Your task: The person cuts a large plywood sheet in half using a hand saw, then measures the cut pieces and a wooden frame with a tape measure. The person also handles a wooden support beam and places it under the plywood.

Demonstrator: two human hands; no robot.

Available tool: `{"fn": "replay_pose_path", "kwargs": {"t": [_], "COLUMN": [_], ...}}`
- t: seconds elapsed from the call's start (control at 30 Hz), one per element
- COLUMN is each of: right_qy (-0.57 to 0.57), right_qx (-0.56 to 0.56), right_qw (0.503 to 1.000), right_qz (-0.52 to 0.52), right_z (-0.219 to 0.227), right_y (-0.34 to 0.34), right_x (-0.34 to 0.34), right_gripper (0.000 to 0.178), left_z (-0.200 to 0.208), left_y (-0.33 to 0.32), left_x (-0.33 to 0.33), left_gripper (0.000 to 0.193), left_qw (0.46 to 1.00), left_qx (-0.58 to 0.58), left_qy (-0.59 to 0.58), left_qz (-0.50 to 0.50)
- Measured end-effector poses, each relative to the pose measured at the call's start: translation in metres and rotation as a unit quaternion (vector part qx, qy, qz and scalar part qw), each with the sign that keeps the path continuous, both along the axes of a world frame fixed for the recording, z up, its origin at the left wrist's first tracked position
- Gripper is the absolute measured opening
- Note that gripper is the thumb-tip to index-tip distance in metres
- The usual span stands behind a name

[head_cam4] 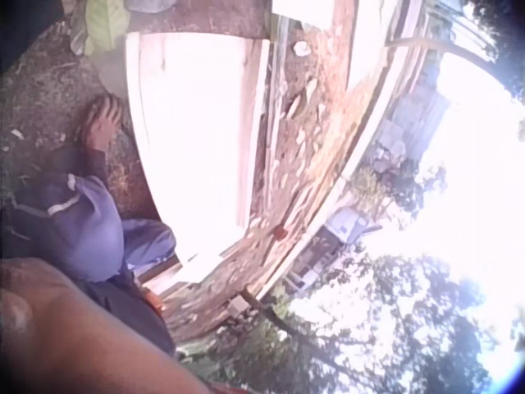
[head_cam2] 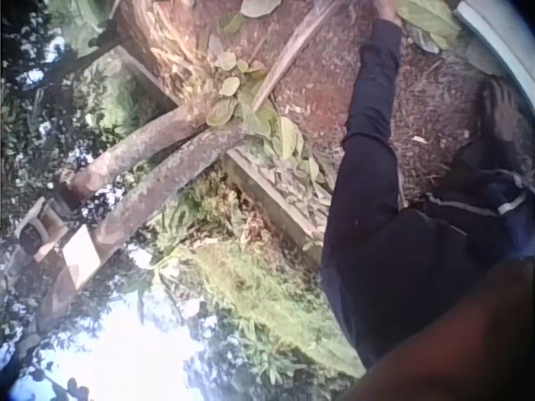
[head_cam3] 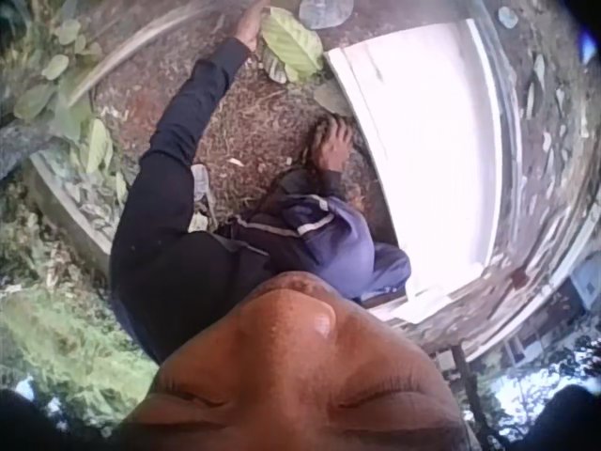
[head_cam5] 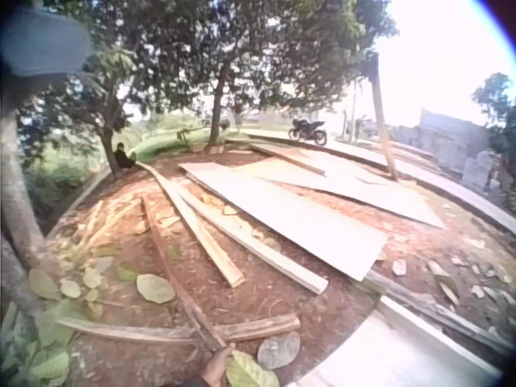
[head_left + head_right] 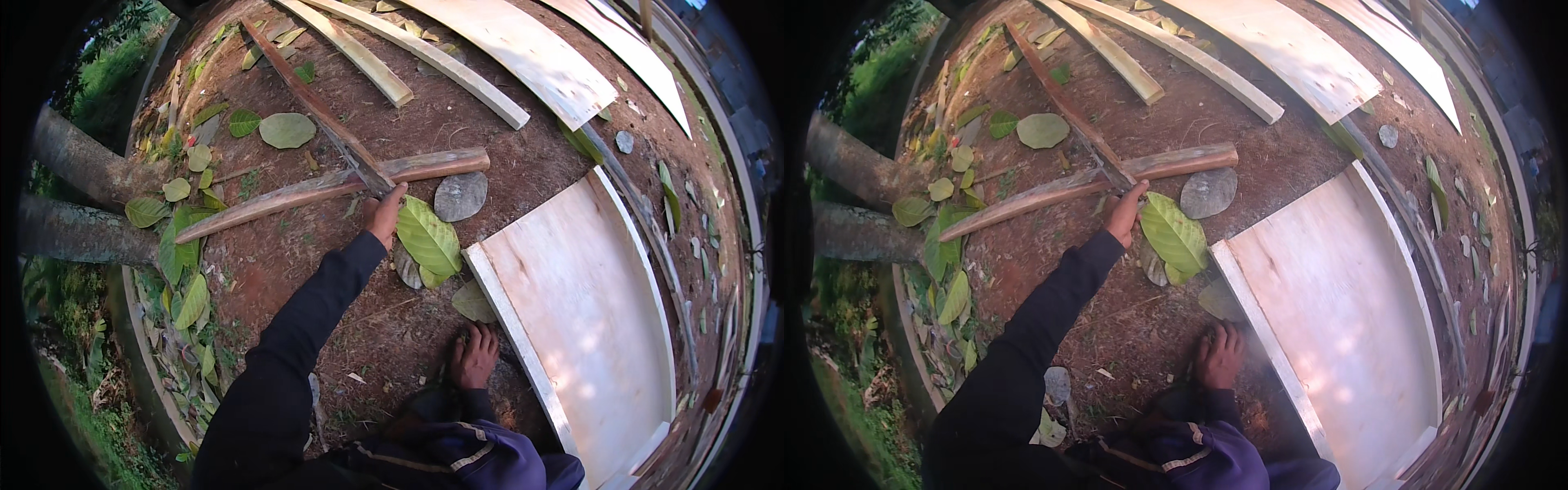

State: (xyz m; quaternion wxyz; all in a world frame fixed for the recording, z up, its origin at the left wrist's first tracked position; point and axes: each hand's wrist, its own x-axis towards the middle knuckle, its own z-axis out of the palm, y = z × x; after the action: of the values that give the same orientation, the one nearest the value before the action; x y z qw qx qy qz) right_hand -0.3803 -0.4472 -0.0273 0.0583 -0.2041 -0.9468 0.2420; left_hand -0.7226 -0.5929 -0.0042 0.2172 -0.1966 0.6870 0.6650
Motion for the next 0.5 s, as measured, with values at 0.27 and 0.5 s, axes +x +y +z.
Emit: {"fn": "replay_pose_path", "kwargs": {"t": [0.27,0.5], "right_qy": [-0.007,-0.038], "right_qx": [0.018,0.020], "right_qw": [1.000,0.999], "right_qz": [0.017,0.000], "right_z": [-0.006,-0.005], "right_y": [0.000,0.008], "right_x": [0.003,0.005], "right_gripper": [0.043,0.044], "left_z": [0.025,-0.012], "left_y": [0.079,0.077], "left_x": [-0.053,-0.071], "left_gripper": [0.059,0.088], "left_qw": [0.968,0.768], "left_qx": [0.037,-0.449], "left_qy": [0.215,0.344], "left_qz": [-0.127,-0.300]}}
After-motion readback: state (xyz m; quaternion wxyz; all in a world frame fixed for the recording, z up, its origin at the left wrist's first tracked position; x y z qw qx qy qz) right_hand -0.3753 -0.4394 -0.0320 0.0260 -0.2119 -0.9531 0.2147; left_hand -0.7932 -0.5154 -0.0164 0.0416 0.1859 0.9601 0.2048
